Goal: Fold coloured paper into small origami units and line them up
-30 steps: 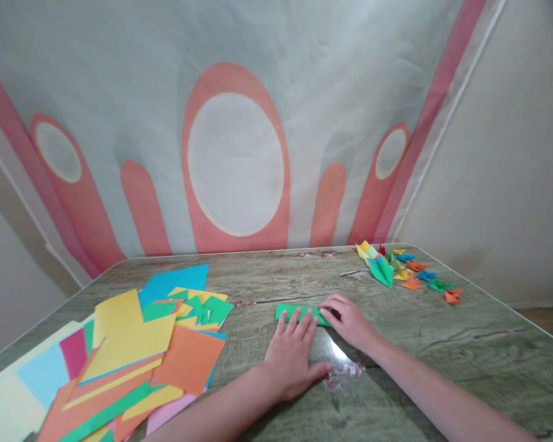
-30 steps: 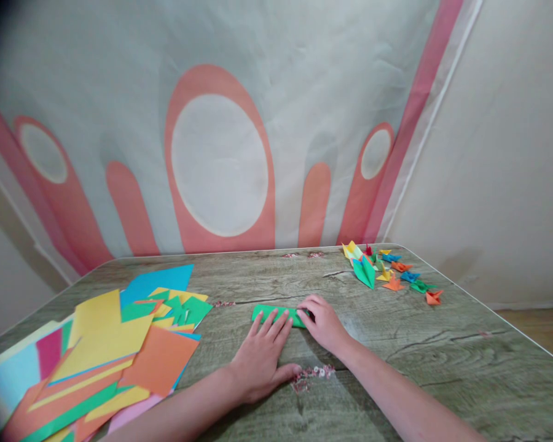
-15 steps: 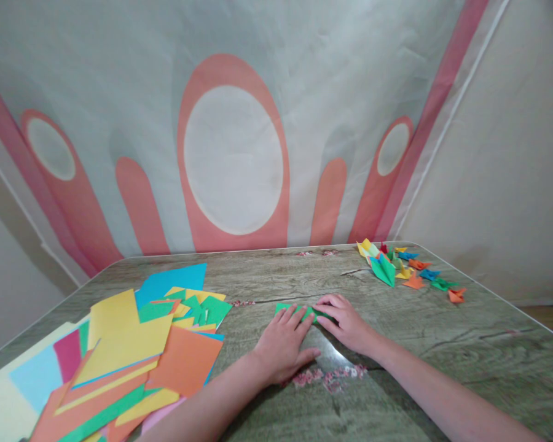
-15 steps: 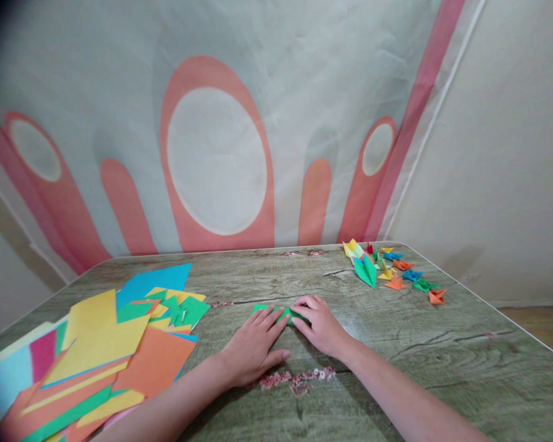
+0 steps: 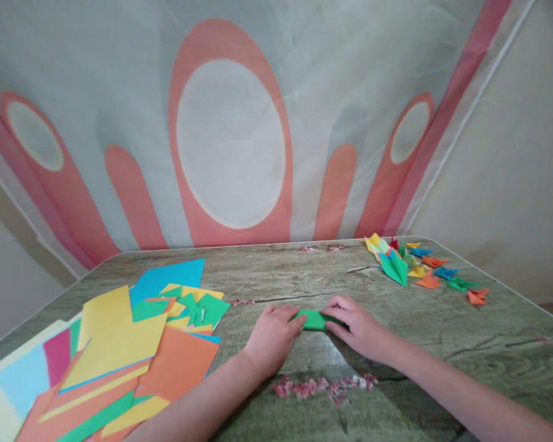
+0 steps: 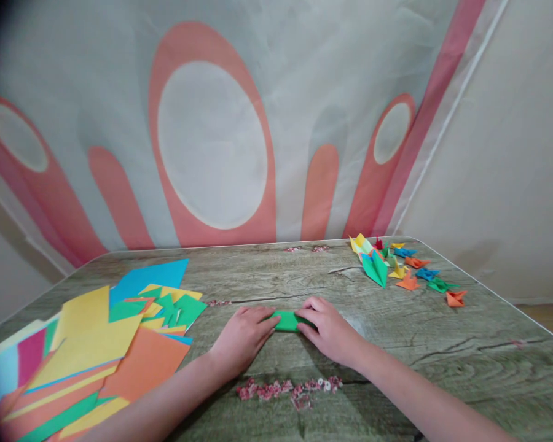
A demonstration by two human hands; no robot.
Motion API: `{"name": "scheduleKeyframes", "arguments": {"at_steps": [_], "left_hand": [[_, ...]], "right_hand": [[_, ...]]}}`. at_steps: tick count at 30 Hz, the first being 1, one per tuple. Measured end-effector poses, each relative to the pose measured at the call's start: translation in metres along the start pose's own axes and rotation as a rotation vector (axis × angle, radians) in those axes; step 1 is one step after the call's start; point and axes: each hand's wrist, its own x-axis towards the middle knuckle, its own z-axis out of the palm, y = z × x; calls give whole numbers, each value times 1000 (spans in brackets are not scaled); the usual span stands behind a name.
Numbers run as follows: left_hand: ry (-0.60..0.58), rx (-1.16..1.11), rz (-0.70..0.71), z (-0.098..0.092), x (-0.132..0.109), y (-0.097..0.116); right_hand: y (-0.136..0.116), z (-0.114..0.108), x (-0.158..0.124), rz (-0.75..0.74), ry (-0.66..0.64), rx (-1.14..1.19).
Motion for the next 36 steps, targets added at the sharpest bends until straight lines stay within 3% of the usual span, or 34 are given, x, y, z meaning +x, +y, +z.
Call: {"name": "scheduleKeyframes", "arguments": {"at_steps": [9, 16, 30, 36], "left_hand": [[79, -269, -17, -1, 4, -15], [110, -335, -56, 5, 7, -21], [55, -75, -32, 1, 1, -5], [59, -92, -32, 1, 1, -5]], "right_hand": [[6, 3, -2, 23, 49, 51], [7, 4, -3, 41, 73, 51], [7, 5, -3, 26, 88, 10], [8, 5, -3, 25, 90, 2]]}}
